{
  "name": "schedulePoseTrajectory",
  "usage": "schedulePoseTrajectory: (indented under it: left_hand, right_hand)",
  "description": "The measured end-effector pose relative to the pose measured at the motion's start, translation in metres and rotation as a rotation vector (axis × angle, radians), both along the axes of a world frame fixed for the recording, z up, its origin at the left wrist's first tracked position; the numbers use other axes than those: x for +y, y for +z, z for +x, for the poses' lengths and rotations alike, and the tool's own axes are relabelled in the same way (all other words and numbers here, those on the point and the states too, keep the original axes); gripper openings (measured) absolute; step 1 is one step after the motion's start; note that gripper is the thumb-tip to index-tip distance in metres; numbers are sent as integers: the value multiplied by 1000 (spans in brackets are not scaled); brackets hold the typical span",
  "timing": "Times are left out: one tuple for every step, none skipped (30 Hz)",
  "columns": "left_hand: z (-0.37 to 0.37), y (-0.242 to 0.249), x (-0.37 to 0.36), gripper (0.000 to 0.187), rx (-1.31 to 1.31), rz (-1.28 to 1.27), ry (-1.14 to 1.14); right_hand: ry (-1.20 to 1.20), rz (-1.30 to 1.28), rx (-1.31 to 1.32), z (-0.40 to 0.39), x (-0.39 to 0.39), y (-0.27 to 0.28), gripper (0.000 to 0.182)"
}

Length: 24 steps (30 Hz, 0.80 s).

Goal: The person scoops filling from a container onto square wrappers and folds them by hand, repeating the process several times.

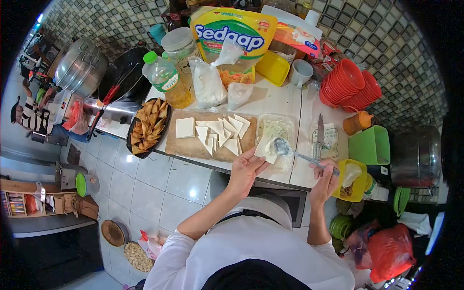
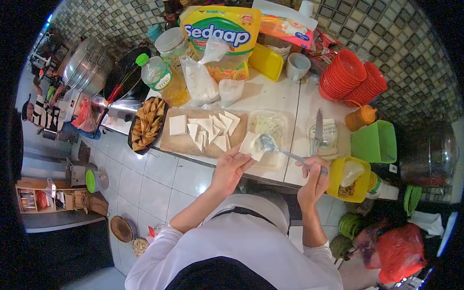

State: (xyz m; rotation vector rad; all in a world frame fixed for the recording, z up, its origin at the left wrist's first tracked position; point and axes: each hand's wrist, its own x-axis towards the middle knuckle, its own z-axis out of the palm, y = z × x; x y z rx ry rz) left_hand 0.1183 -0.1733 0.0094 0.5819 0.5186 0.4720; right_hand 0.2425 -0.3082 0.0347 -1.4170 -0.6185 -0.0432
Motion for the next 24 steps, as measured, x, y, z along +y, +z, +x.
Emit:
schedulePoseTrajectory:
  left_hand:
    - [0, -2, 0, 35, 0, -2, 3]
    - [0, -4, 0, 36, -4, 5, -1]
    - [0, -5, 0, 36, -10, 12, -4]
    - [0, -4, 0, 36, -10, 11, -2]
    - [1, -1, 0, 35, -15, -1, -4]
    - [1, 0, 0, 34, -21, -13, -6]
    - [1, -1, -1, 34, -21, -14, -1]
    - [2, -3, -1, 33, -14, -20, -5]
    - [2, -3, -1, 33, -6, -27, -8]
    - [2, -3, -1, 33, -7, -26, -4]
    - [2, -1, -1, 32, 3, -31, -13]
    - [3, 0, -1, 31, 13, -36, -22]
    - [3, -1, -1, 31, 12, -37, -21]
    - [2, -2, -1, 30, -1, -39, -37]
    - [2, -2, -1, 30, -15, -40, -54]
    - [3, -3, -1, 30, -15, -40, -53]
    - [3, -4, -1, 30, 8, -50, -72]
    - [3, -5, 0, 31, 32, -59, -90]
    - [3, -4, 0, 31, 33, -60, -89]
    - [4, -3, 0, 31, 34, -67, -90]
    - [4, -2, 0, 32, 36, -75, -92]
    - [4, -1, 0, 32, 38, -77, -91]
    - [5, 2, 0, 32, 40, -87, -82]
    - [5, 3, 1, 32, 41, -96, -72]
  right_hand:
    - [3, -2, 0, 1, -2, 1, 28]
    - [74, -75, -125, 4, -6, 3, 30]
    - [144, -147, -251, 6, -10, 5, 32]
    - [146, -148, -251, 8, -11, 7, 32]
    - [138, -165, -400, 9, -12, 9, 33]
    - [131, -181, -548, 9, -12, 11, 35]
    - [135, -181, -549, 9, -11, 14, 35]
    - [170, -136, -610, 10, -10, 17, 33]
    - [205, -91, -670, 11, -9, 19, 31]
    - [208, -89, -671, 11, -8, 22, 31]
    - [221, -85, -714, 11, -7, 24, 30]
    - [233, -81, -757, 11, -6, 26, 28]
    - [235, -81, -758, 13, -6, 29, 28]
    - [329, -186, -781, 15, -5, 33, 29]
    - [422, -291, -801, 17, -5, 34, 30]
    - [423, -292, -802, 18, -6, 34, 30]
    - [404, -260, -792, 18, -6, 34, 31]
    - [386, -228, -781, 19, -6, 34, 31]
    - [388, -228, -781, 20, -6, 33, 31]
    - [363, -157, -752, 21, -7, 32, 29]
    - [338, -88, -722, 21, -9, 31, 26]
    - [339, -90, -720, 21, -10, 31, 26]
    - [328, -62, -693, 21, -11, 31, 27]
    - [315, -34, -668, 21, -12, 32, 29]
